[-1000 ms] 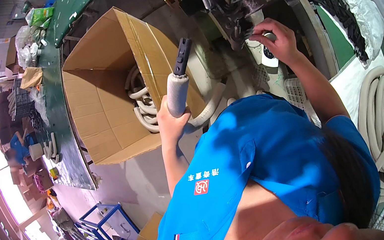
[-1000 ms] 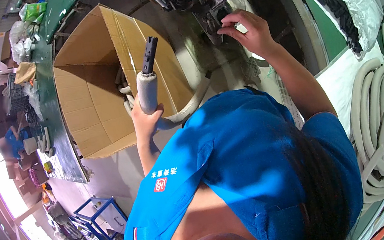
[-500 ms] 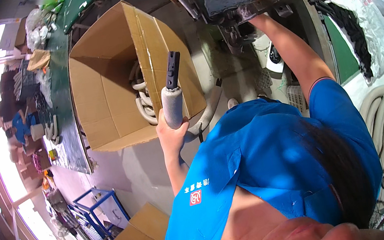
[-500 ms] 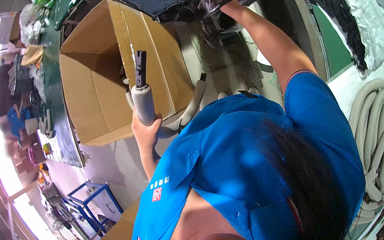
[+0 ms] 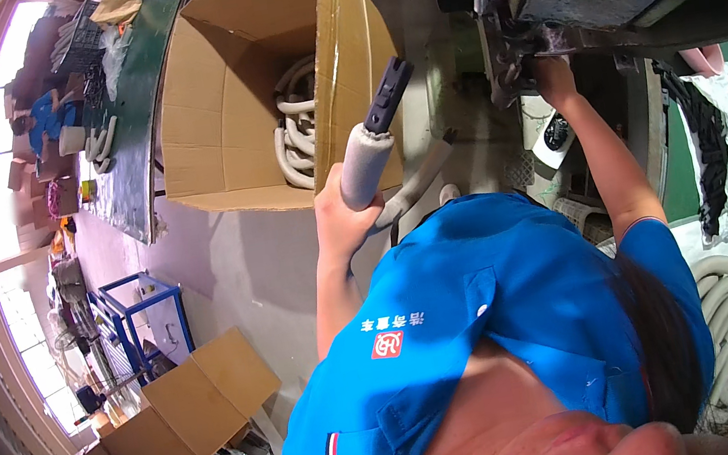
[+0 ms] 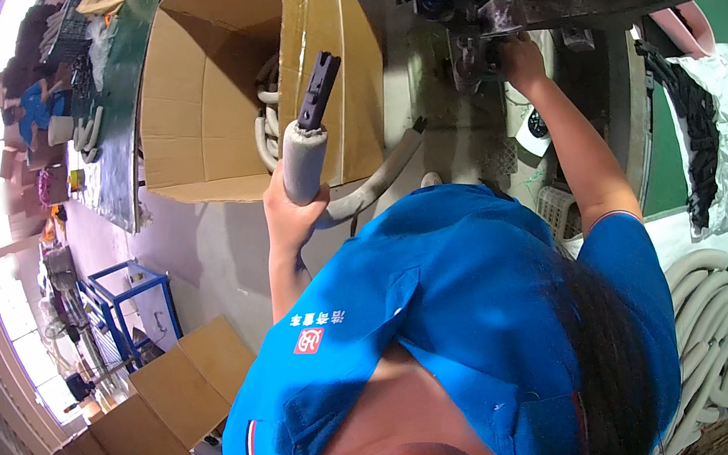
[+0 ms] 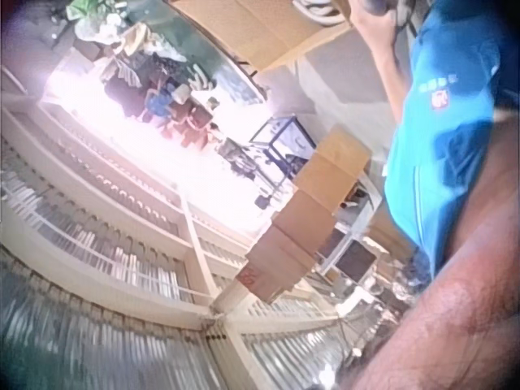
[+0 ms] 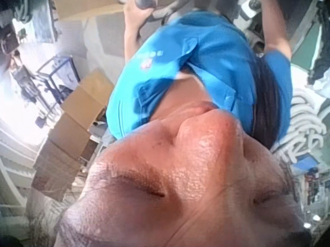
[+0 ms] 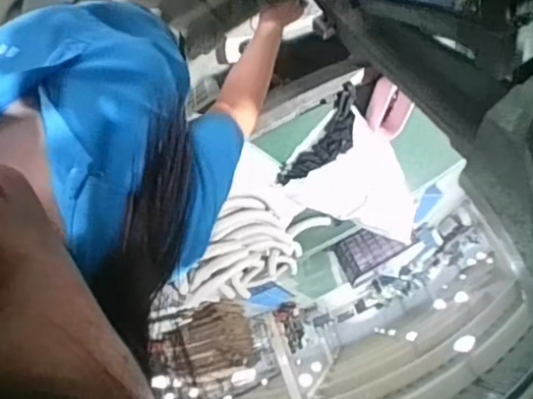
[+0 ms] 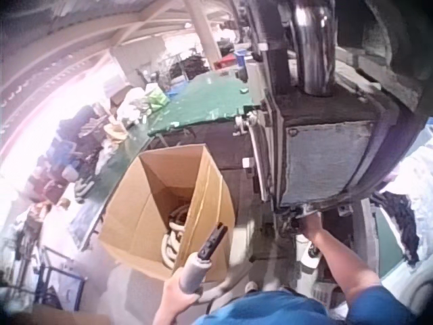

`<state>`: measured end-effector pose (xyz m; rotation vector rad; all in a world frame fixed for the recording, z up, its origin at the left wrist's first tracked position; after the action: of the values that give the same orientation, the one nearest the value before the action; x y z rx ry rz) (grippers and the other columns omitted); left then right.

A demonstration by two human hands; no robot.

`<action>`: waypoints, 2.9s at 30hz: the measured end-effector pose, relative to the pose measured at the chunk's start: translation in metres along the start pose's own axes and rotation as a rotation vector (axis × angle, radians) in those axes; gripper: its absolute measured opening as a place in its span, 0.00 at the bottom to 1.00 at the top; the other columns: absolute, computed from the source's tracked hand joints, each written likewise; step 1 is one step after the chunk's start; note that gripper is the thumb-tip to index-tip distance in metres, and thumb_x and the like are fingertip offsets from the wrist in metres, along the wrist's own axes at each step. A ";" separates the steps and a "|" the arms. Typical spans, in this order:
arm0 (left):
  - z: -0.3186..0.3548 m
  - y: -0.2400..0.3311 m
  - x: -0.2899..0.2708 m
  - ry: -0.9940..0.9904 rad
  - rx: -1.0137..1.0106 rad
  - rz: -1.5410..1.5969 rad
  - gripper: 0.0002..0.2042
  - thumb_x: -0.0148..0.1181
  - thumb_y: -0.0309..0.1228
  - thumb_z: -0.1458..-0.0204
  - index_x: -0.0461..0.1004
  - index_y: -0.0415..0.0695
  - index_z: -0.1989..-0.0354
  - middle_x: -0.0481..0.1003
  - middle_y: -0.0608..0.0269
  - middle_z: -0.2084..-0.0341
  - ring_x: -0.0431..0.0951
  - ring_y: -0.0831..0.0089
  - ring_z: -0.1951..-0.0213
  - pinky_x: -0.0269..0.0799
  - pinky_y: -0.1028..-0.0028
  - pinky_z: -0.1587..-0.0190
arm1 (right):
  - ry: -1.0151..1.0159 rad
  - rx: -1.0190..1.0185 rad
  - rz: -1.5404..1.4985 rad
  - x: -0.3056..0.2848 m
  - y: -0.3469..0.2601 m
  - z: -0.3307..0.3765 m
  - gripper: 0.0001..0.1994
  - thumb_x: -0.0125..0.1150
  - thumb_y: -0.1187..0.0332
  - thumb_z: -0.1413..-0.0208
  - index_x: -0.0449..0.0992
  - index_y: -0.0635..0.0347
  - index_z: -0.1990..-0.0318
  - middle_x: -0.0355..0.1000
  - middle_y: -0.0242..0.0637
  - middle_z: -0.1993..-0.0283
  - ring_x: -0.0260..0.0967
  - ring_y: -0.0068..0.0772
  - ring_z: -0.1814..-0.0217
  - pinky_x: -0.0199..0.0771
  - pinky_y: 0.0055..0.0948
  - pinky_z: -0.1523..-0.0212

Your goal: The person repeatedly picks up a gray cable and a black connector, inserts the connector into the cable end, and places the assembled unit into a cardboard box. The process is repeated continuously throughout the clip.

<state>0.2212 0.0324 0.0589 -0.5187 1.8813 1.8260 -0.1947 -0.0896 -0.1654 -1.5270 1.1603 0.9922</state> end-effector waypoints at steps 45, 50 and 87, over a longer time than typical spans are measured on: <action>-0.047 -0.055 -0.051 -0.342 0.118 -0.511 0.19 0.61 0.31 0.52 0.70 0.44 0.51 0.76 0.55 0.64 0.77 0.62 0.60 0.71 0.67 0.55 | -0.068 0.654 -1.962 -0.139 -0.092 0.015 0.07 0.66 0.67 0.48 0.76 0.61 0.69 0.71 0.28 0.75 0.66 0.15 0.78 0.70 0.16 0.74; -0.040 -0.050 -0.031 -0.423 0.192 -0.509 0.18 0.61 0.31 0.51 0.70 0.43 0.51 0.76 0.55 0.65 0.77 0.63 0.60 0.72 0.67 0.55 | 0.188 0.727 -1.320 -0.095 -0.049 0.013 0.13 0.67 0.61 0.49 0.76 0.62 0.69 0.72 0.33 0.77 0.69 0.21 0.76 0.72 0.21 0.72; 0.059 0.144 0.284 -1.849 0.372 0.185 0.22 0.61 0.33 0.49 0.66 0.36 0.47 0.74 0.53 0.56 0.75 0.67 0.54 0.70 0.68 0.51 | 0.279 1.135 -0.962 -0.258 -0.154 0.361 0.26 0.59 0.54 0.45 0.65 0.68 0.50 0.70 0.55 0.56 0.70 0.49 0.52 0.71 0.41 0.52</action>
<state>-0.0898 0.1124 0.0151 1.1503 0.7630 1.0128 -0.1235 0.3315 0.0294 -1.0121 0.7357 -0.5061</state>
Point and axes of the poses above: each hand's wrist, its own z-axis away from the middle knuckle, its own x-axis out of the palm, y = z × x, the point moved 2 cm from there along -z, towards the middle knuckle
